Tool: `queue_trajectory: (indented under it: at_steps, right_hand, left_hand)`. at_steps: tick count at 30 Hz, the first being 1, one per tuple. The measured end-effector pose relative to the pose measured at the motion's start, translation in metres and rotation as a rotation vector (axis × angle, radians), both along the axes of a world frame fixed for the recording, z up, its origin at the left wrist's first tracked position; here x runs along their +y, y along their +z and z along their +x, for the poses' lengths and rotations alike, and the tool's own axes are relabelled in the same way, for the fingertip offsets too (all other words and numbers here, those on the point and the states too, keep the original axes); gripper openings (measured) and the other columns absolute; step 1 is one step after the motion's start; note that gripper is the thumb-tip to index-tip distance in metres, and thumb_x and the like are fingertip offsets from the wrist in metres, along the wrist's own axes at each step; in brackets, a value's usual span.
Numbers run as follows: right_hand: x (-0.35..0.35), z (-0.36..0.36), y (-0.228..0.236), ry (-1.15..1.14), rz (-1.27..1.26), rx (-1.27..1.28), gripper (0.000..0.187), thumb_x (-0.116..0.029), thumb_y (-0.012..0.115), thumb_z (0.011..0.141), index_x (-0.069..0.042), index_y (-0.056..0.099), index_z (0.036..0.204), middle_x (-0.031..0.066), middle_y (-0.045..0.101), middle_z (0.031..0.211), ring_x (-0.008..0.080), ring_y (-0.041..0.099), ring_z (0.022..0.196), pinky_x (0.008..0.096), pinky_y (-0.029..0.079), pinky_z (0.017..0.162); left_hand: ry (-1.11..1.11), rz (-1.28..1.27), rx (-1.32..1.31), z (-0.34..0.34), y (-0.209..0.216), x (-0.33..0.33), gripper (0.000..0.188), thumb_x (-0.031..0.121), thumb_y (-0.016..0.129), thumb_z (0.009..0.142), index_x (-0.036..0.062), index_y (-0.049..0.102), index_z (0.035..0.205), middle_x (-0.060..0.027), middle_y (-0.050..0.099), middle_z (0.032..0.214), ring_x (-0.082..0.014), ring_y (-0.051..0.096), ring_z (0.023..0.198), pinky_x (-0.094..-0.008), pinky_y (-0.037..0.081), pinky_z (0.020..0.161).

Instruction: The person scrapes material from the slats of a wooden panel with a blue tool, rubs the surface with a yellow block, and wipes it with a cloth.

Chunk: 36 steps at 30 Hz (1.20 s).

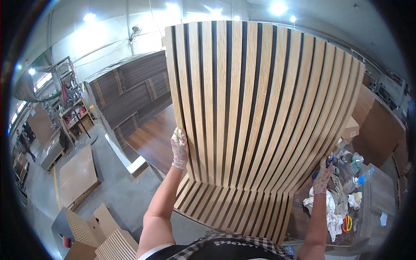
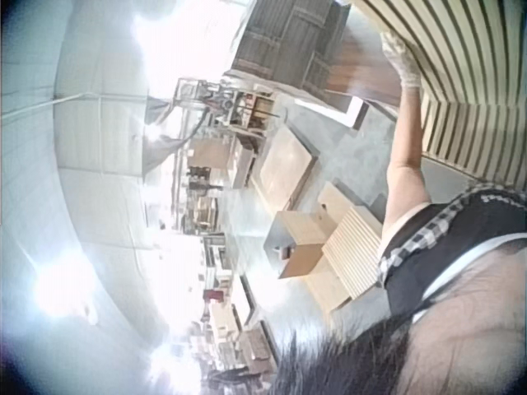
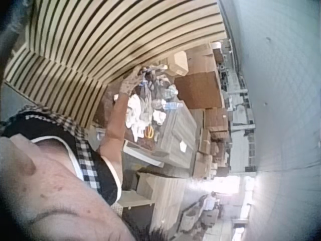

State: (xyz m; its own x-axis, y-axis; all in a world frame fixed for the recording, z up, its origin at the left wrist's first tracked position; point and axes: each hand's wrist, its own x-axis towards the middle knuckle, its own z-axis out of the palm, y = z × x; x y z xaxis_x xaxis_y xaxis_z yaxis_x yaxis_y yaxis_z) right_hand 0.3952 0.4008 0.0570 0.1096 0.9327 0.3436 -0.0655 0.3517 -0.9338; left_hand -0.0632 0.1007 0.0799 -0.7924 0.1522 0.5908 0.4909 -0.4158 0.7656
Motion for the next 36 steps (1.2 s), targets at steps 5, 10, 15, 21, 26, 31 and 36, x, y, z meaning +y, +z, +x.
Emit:
queue_trajectory:
  at_steps: [5,10,15,21,26,31,36]
  right_hand:
    - [-0.042,0.011,0.076,0.021,0.223,-0.441,0.040,-0.029,0.058,0.093,0.001,0.057,0.120,0.0103,0.062,0.106,0.0208,0.055,0.097,0.0352,0.041,0.090]
    - [-0.068,0.027,0.058,0.071,-0.112,-0.514,0.036,-0.028,0.068,0.086,-0.003,0.060,0.111,0.0039,0.062,0.100,0.0135,0.056,0.089,0.0297,0.044,0.082]
    - [-0.055,0.043,-0.020,0.275,-0.394,-0.500,0.039,-0.031,0.070,0.083,-0.002,0.061,0.109,0.0025,0.061,0.094,0.0139,0.057,0.084,0.0300,0.044,0.078]
    - [-0.038,0.059,-0.081,0.251,-0.609,-0.542,0.048,-0.031,0.073,0.079,-0.003,0.061,0.116,0.0063,0.061,0.103,0.0187,0.058,0.091,0.0324,0.045,0.082]
    - [-0.053,0.048,-0.080,0.241,-0.613,-0.609,0.048,-0.031,0.073,0.078,-0.001,0.059,0.114,0.0080,0.061,0.099,0.0201,0.059,0.086,0.0340,0.047,0.078]
    - [-0.069,0.031,-0.060,0.286,-0.463,-0.750,0.041,-0.028,0.069,0.083,-0.002,0.060,0.112,0.0071,0.063,0.094,0.0202,0.060,0.082,0.0334,0.048,0.076]
    - [-0.073,0.017,-0.014,0.104,-0.197,-0.995,0.036,-0.027,0.059,0.093,-0.003,0.057,0.119,0.0067,0.063,0.088,0.0177,0.058,0.070,0.0324,0.045,0.065]
  left_hand:
    - [-0.064,-0.231,-0.029,-0.002,0.033,-0.006,0.035,0.031,0.049,0.100,0.0000,0.060,0.087,-0.0009,0.056,0.074,-0.0108,0.044,0.070,-0.0303,0.041,0.064]
    - [-0.241,-0.397,-0.550,0.014,0.015,-0.019,0.038,0.035,0.050,0.098,0.0005,0.065,0.094,-0.0015,0.061,0.081,-0.0110,0.054,0.074,-0.0291,0.046,0.067]
    - [-0.397,-0.537,-0.667,0.009,-0.052,-0.021,0.033,0.028,0.048,0.098,0.0006,0.067,0.099,-0.0028,0.065,0.086,-0.0117,0.058,0.073,-0.0303,0.049,0.066]
    - [-0.420,-0.717,-0.843,0.009,-0.096,-0.020,0.036,0.030,0.048,0.097,-0.0013,0.066,0.100,-0.0106,0.069,0.088,-0.0192,0.065,0.072,-0.0329,0.054,0.065]
    - [-0.472,-0.738,-0.973,0.006,-0.106,-0.018,0.035,0.031,0.049,0.096,0.0001,0.065,0.096,-0.0104,0.068,0.087,-0.0202,0.065,0.070,-0.0343,0.053,0.064]
    - [-0.406,-1.083,-0.423,-0.007,-0.105,-0.021,0.036,0.028,0.043,0.098,-0.0002,0.065,0.097,-0.0112,0.069,0.093,-0.0243,0.065,0.086,-0.0355,0.050,0.077]
    - [0.478,-1.249,0.841,-0.059,-0.015,-0.034,0.020,0.017,0.052,0.091,0.0077,0.069,0.091,-0.0091,0.067,0.080,-0.0186,0.063,0.067,-0.0306,0.049,0.059]
